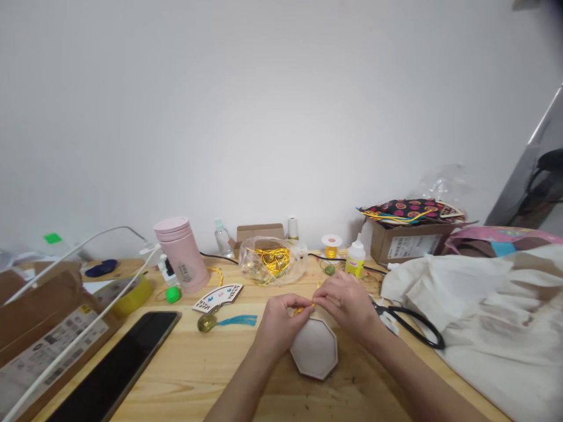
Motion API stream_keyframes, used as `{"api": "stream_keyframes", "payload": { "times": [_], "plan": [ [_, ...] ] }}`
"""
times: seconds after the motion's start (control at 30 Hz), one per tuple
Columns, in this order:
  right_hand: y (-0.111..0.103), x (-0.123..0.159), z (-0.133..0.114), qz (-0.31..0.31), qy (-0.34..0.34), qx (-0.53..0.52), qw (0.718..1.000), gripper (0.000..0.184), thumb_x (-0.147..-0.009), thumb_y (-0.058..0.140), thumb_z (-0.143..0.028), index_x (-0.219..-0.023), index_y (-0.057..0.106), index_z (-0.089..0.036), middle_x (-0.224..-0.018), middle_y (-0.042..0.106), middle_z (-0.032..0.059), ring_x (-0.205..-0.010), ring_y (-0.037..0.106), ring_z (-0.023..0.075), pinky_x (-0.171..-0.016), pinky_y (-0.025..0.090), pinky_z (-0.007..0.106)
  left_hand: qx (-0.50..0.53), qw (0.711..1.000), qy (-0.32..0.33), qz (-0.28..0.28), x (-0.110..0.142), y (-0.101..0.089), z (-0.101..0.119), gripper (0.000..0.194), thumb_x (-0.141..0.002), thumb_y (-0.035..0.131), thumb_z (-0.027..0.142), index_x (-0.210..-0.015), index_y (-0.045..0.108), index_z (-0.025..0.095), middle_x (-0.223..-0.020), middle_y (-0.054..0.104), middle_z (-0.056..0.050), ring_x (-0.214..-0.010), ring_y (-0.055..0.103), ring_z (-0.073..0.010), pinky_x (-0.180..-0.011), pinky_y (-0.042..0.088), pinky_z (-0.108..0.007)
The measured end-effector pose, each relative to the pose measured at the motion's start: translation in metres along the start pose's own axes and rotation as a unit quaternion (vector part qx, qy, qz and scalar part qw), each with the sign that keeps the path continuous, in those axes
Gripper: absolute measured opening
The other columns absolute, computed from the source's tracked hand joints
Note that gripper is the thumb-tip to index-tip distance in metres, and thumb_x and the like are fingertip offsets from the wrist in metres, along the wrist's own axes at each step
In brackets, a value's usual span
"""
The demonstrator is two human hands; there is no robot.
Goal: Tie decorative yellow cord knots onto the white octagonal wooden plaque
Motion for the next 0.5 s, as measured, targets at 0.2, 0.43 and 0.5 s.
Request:
{"api": "stream_keyframes", "payload": {
  "times": [0.2, 0.43, 0.5],
  "plan": [
    [0.016, 0.002, 0.018, -0.071, 0.059, -0.153, 0.984, 0.01, -0.07, 0.054, -0.022, -0.064, 0.061, -0.02, -0.069, 0.061, -0.0007, -0.069, 0.052, 0.012, -0.066, 0.037, 0.025, 0.001, 0.999, 0.009, -0.04, 0.001, 0.004, 0.004, 0.014, -0.064, 0.055, 0.025, -0.068, 0.066, 0.017, -0.068, 0.067, -0.003, -0.065, 0.059, -0.0164, -0.063, 0.044, -0.024],
    [0.033, 0.008, 0.028, -0.115, 0.141, -0.251, 0.951, 0.015, -0.072, 0.047, -0.024, -0.068, 0.058, -0.015, -0.065, 0.061, 0.0, -0.062, 0.054, 0.0114, -0.056, 0.04, 0.021, 0.094, 0.995, -0.024, -0.038, 0.001, 0.008, -0.004, 0.019, -0.064, 0.056, 0.03, -0.071, 0.065, 0.015, -0.072, 0.067, -0.005, -0.068, 0.058, -0.0167, -0.062, 0.044, -0.024],
    [0.033, 0.007, 0.029, -0.098, 0.146, -0.261, 0.949, 0.014, -0.071, 0.048, -0.024, -0.067, 0.058, -0.014, -0.064, 0.06, 0.0002, -0.061, 0.053, 0.0112, -0.055, 0.04, 0.021, 0.126, 0.991, -0.032, -0.03, 0.0, 0.008, -0.009, 0.018, -0.063, 0.058, 0.029, -0.071, 0.065, 0.015, -0.073, 0.067, -0.005, -0.067, 0.058, -0.0165, -0.06, 0.044, -0.023]
  ]
}}
Point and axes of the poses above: each hand's wrist, its own x-axis away from the middle knuckle, its own y-axis out of the palm, z = x × y, the point moved 10 cm from there along -x, towards the middle knuckle
